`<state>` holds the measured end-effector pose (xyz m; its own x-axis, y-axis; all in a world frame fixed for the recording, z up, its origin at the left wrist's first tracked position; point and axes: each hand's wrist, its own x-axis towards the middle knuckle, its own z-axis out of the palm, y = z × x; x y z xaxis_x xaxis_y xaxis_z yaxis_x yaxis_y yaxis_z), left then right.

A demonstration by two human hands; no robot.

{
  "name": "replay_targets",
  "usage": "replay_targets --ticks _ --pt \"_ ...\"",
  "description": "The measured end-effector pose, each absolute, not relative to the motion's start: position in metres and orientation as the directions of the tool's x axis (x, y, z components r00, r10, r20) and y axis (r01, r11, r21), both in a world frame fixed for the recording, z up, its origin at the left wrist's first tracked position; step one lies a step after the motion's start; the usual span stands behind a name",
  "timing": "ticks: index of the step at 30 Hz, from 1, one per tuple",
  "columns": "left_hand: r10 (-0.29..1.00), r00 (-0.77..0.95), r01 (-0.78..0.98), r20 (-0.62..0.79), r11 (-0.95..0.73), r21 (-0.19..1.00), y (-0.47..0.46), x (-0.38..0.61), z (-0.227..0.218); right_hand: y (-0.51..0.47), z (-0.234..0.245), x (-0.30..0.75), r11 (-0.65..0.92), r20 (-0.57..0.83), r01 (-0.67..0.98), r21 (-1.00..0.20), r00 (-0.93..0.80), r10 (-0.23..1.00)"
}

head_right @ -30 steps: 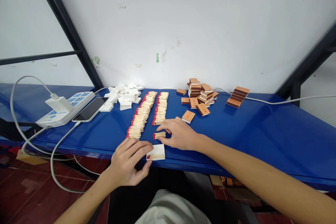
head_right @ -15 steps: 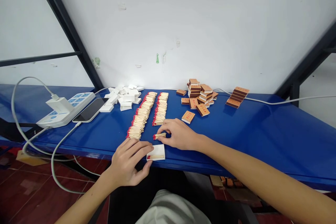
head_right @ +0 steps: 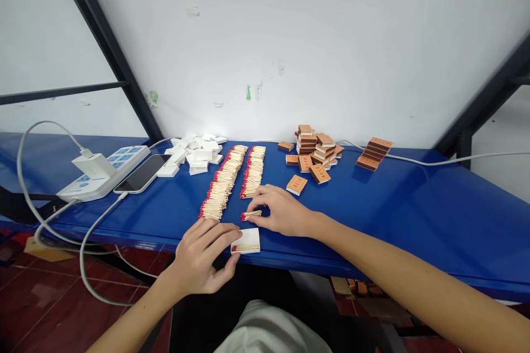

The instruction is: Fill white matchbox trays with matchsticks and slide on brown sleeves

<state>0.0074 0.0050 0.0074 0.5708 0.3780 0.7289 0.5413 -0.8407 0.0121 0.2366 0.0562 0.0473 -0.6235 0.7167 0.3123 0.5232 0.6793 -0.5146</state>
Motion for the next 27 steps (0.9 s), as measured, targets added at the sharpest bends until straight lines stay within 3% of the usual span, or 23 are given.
replay_targets --ticks 27 --pt "0.369 0.579 0.527 0.727 -0.85 0.011 0.006 0.0066 0.0047 0.0553 0.0492 0.2371 0.731 0.277 0.499 -0.466 -0.702 0.656"
